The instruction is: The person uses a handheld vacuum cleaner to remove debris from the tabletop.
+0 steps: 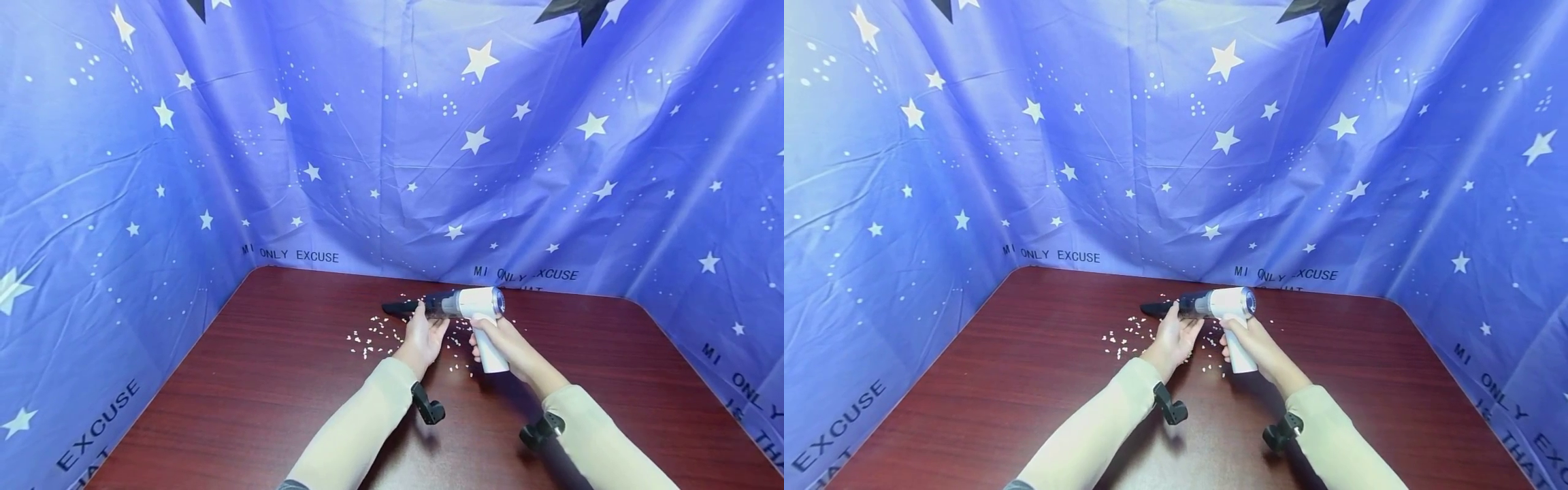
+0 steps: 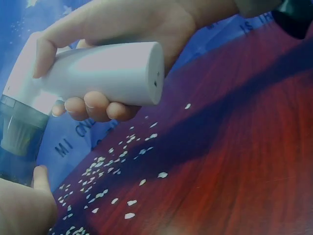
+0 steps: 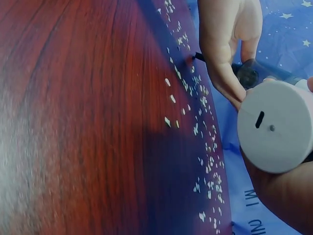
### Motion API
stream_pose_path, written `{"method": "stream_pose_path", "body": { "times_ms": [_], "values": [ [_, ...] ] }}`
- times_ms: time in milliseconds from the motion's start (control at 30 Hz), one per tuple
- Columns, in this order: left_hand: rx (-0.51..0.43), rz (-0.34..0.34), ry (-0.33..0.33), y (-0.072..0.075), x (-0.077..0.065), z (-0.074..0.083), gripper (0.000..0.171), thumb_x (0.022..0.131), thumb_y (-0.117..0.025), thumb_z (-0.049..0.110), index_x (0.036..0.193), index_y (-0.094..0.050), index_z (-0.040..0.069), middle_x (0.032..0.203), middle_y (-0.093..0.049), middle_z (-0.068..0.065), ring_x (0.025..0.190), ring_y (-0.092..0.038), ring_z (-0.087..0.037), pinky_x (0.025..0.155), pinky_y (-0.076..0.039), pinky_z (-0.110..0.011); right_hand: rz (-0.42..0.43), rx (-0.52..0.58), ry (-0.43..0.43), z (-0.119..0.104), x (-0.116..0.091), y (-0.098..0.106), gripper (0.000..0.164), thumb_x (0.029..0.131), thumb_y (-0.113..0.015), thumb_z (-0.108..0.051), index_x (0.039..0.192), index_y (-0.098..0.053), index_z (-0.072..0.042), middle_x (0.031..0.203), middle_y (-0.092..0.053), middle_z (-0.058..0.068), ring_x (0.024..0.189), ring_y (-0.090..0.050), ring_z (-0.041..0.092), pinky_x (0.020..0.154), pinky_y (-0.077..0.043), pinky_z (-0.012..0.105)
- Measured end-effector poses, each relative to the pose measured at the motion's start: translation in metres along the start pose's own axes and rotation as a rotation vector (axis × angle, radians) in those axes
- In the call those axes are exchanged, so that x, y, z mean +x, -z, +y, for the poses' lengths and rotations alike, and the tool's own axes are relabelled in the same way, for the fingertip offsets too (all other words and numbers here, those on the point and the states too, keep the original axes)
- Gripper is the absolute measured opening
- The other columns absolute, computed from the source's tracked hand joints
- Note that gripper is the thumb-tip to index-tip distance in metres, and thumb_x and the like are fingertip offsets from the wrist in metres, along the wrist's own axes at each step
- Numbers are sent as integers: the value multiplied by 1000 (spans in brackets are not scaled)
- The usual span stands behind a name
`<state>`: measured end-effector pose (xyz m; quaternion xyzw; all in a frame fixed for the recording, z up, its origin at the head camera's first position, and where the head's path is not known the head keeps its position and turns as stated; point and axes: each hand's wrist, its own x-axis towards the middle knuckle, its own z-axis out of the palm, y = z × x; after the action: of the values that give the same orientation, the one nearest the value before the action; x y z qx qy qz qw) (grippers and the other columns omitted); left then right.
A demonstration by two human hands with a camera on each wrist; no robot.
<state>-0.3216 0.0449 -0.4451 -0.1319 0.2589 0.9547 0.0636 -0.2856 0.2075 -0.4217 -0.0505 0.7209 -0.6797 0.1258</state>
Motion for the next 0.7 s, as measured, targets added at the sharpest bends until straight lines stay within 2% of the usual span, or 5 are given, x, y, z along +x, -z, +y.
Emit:
{"method": "stream_pose_path", "body": {
  "times_ms": [167,300,533,700],
  "values": [
    [89,-18,28,-1,-8,-8,63,111,-28,34,144,-29,-19,147,-34,-39,142,-33,-43,118,-30,-44,19,-31,0,0,-2,7,23,101,-51,-22,109,-46,0,79,-59,16,58,-60,16,56,-59,34],
    [145,-18,18,0,-12,-12,64,110,-26,39,140,-39,-16,144,-43,-35,139,-39,-43,119,-28,-46,4,-36,-3,1,-2,7,25,101,-52,-23,107,-47,1,78,-58,16,57,-59,16,55,-59,34],
    [149,-16,-5,3,-13,-15,68,109,-23,44,141,-41,-13,144,-45,-33,139,-39,-42,120,-26,-46,-25,18,-16,4,-1,4,25,102,-52,-23,109,-47,0,77,-58,14,56,-58,16,53,-57,31],
    [145,-4,-13,3,-13,-15,67,110,-23,44,141,-42,-12,140,-49,-32,137,-43,-40,120,-27,-46,-41,6,-6,3,-1,3,24,102,-53,-24,108,-47,-1,78,-58,14,57,-59,16,55,-58,33]
  ]
}}
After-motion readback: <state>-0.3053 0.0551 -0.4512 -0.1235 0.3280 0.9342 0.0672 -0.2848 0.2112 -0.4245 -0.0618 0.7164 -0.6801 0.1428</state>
